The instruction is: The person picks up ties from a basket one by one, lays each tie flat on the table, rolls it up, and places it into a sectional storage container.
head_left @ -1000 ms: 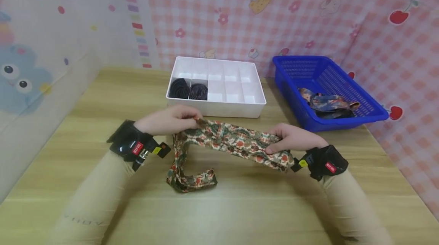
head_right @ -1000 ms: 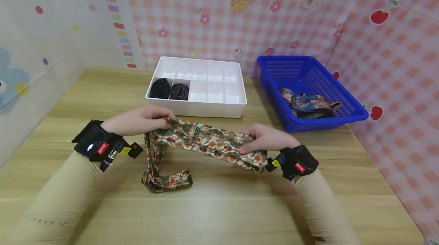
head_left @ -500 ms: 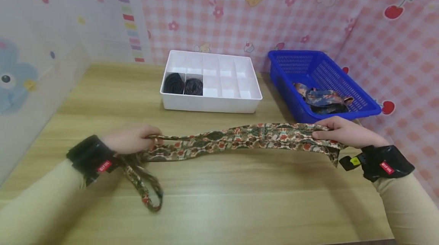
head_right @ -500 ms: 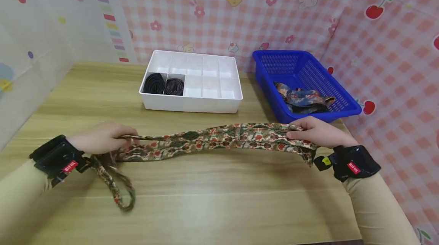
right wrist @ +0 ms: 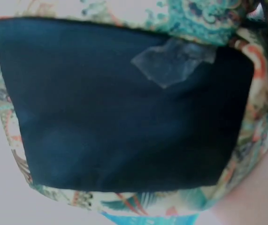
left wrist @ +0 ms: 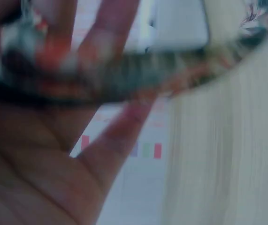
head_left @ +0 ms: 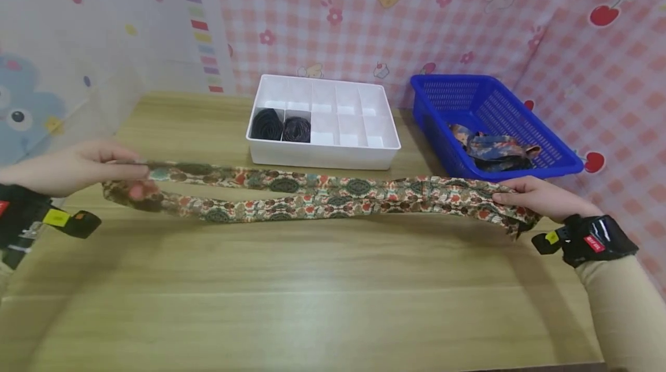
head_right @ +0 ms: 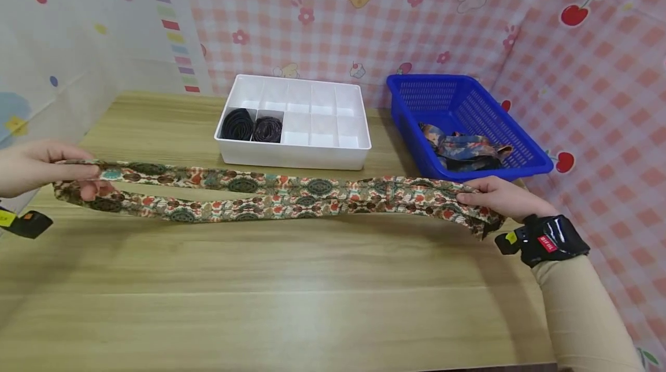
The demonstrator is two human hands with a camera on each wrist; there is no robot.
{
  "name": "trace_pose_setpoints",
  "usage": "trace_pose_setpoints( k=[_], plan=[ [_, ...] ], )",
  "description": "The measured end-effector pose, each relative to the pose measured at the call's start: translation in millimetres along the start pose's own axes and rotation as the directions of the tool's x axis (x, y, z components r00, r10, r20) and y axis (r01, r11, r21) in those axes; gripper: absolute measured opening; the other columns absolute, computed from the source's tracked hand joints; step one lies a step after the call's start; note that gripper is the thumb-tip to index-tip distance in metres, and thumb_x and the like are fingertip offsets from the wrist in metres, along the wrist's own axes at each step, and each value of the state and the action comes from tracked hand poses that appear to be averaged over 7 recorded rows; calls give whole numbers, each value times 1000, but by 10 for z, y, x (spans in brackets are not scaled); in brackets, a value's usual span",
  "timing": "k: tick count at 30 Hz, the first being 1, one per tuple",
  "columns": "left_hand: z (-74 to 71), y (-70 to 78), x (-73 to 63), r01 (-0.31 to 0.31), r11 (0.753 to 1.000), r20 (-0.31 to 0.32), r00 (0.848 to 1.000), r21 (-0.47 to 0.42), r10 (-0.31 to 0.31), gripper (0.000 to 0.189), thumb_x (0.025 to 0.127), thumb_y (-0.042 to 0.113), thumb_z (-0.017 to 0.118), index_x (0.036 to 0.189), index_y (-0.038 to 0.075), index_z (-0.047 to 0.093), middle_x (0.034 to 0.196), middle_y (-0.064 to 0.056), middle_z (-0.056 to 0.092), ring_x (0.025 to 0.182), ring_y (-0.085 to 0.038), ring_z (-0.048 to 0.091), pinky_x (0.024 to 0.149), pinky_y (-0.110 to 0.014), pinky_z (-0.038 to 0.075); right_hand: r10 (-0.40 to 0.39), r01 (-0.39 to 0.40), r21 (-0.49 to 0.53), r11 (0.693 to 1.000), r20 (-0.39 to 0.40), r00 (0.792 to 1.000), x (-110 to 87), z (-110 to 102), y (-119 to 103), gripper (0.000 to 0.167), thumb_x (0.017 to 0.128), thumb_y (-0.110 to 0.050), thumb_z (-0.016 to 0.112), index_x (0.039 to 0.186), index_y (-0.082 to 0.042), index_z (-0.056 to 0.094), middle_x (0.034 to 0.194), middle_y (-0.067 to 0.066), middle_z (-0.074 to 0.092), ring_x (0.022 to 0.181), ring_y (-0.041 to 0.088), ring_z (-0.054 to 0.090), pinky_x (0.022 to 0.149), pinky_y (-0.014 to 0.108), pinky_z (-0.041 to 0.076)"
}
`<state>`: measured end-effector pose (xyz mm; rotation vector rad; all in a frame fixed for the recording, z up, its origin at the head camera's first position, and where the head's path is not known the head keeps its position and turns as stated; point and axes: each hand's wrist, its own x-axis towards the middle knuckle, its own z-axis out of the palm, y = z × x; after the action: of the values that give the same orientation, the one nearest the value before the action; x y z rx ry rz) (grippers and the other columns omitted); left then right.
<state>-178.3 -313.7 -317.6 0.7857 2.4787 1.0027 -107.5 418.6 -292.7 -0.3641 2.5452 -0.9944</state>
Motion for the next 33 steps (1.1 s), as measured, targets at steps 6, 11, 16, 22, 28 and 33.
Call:
trace_pose_setpoints(
  k=[6, 11, 16, 22, 28, 33],
  plan=[
    [-17, -273, -192, -275, 880, -151, 960, -387, 234, 45, 102, -6, 33, 98, 11, 73, 95, 11, 64, 91, 0, 53, 79, -21, 30, 52, -49, 36, 998, -83, 995, -74, -75, 110, 29, 103, -12, 46, 76, -2, 47, 62, 1, 33, 51, 18, 32, 49, 33, 32],
    [27, -258, -270, -269, 905, -419, 901, -329, 116, 46, 99, -7, 41, 93, 22, 77, 98, 21, 65, 92, 6, 52, 80, -11, 27, 99, -91, 74, 993, -114, 989, -37, -55, 218, 33, 105, -20, 42, 77, -3, 43, 67, -1, 36, 60, 15, 37, 56, 32, 34],
    [104, -307, -142, -3, 999, -300, 954, -41, -9, 26, 99, 7, 52, 92, 19, 73, 90, 20, 61, 80, 1, 54, 63, -18, 43, 109, -107, 29, 994, -95, 989, 73, 70, 319, 36, 103, -21, 47, 72, -3, 44, 65, -5, 36, 57, 11, 36, 54, 29, 33],
    [480, -464, 73, 55, 990, -64, 997, 130, -47, 18, 96, 24, 61, 79, 19, 65, 67, 5, 52, 60, -11, 48, 56, -27, 39, 112, -166, -380, 910, -161, 981, 235, 290, 447, 28, 93, -33, 64, 78, -9, 66, 67, -7, 55, 59, 10, 48, 59, 30, 40],
    [538, -597, 86, 76, 993, -55, 996, 91, -71, 18, 97, 21, 58, 102, 7, 68, 86, 3, 63, 74, -5, 55, 64, -26, 46, 54, -222, -448, 866, -358, 932, 117, 317, 400, 29, 92, -31, 65, 88, -2, 69, 74, 2, 64, 64, 16, 57, 60, 37, 47],
    [489, -723, 67, 95, 994, 14, 995, 54, -96, 24, 99, 19, 54, 113, 3, 64, 99, 0, 65, 88, -5, 57, 76, -33, 46, 261, -290, -238, 927, -144, 954, 48, 378, 349, 39, 94, -41, 61, 79, -6, 56, 60, -2, 45, 48, 13, 44, 47, 32, 42]
  ],
)
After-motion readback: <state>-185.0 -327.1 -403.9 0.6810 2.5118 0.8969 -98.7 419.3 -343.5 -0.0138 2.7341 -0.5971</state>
